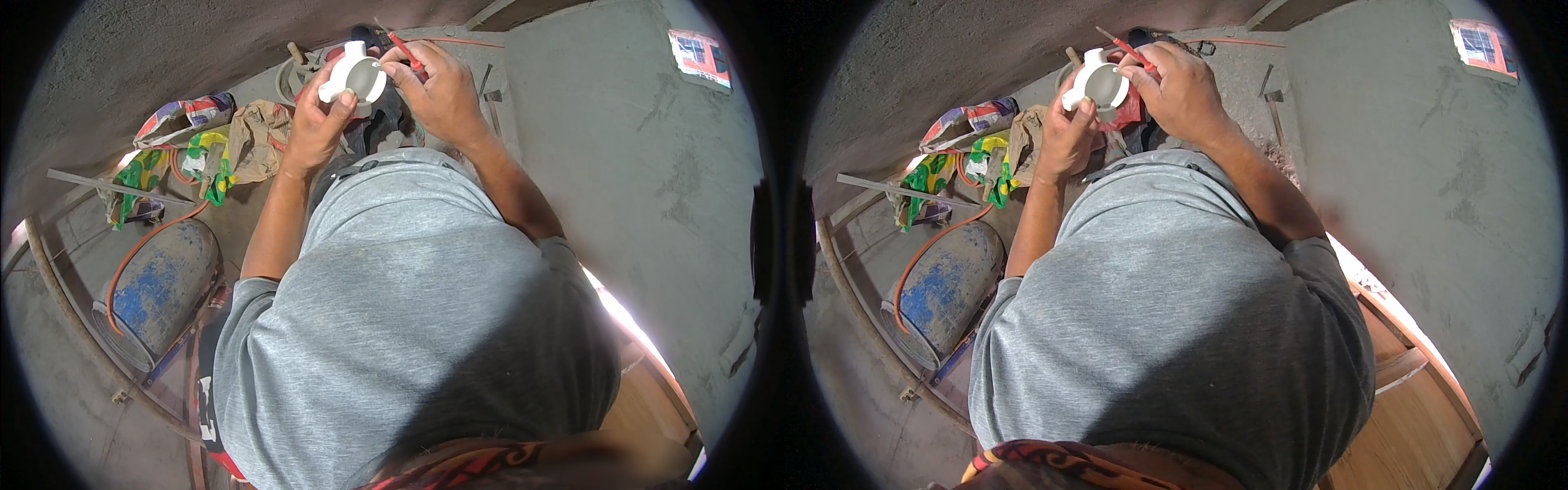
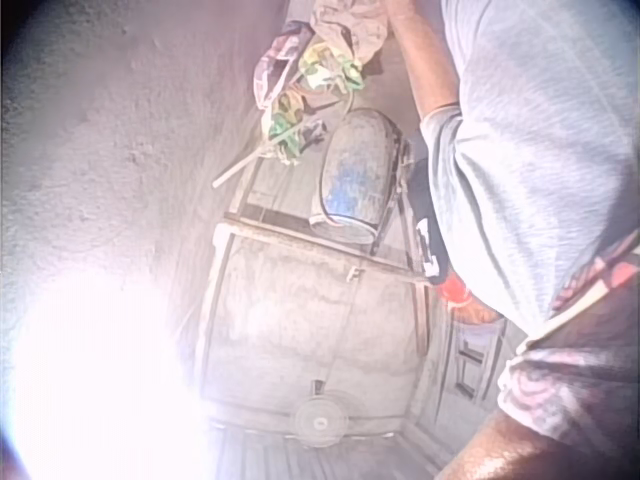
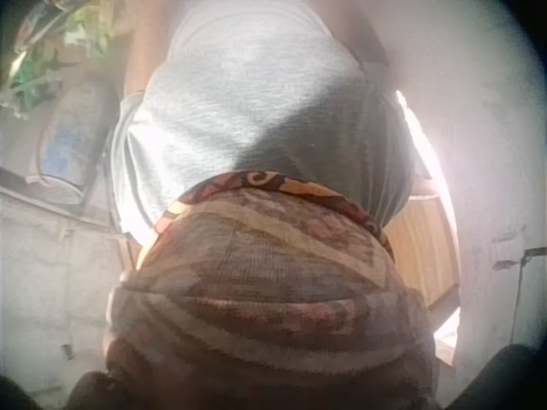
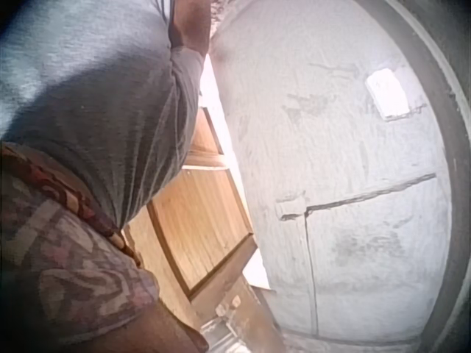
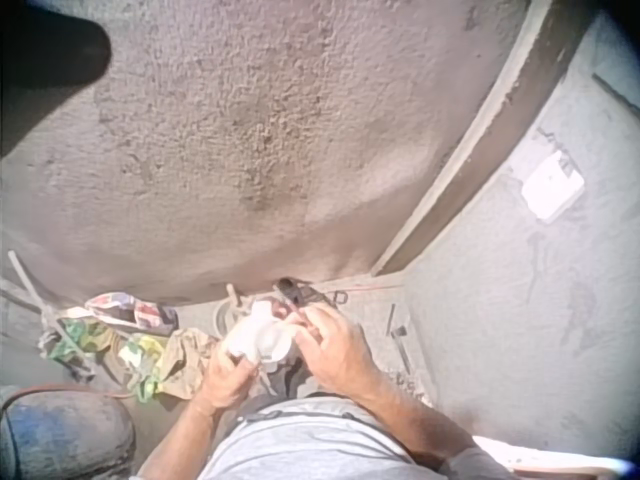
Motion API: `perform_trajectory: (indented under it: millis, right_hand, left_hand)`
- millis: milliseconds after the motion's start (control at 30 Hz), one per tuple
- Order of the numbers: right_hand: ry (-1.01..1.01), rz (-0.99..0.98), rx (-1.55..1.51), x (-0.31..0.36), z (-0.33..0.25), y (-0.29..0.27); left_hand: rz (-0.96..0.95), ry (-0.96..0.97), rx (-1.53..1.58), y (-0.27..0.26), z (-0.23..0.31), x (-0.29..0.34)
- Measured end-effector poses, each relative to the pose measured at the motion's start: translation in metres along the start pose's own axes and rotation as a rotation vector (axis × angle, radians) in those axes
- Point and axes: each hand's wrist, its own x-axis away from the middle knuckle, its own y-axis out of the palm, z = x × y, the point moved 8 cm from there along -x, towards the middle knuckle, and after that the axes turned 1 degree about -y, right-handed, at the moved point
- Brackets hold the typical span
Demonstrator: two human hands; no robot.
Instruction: The person uses a screwdriver to adjust a white plastic electrical fitting, then places it into a wall opening and secures it. The person handles the fitting and screwdriver throughout the process.
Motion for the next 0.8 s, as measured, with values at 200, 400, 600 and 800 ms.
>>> perform_trajectory:
  millis: [200,400,600,800]
  right_hand:
    - [-0.042,0.067,0.029,-0.005,0.0,0.001]
    - [-0.055,0.077,0.076,-0.006,0.006,0.005]
    - [-0.083,0.085,0.151,-0.006,0.006,0.008]
    - [-0.115,0.128,0.188,-0.007,0.003,0.008]
  left_hand:
    - [0.018,0.101,-0.157,0.002,0.015,-0.007]
    - [0.022,0.113,-0.189,-0.004,0.011,-0.011]
    - [0.019,0.149,-0.193,0.0,0.015,-0.012]
    - [0.019,0.215,-0.225,0.006,0.019,-0.011]
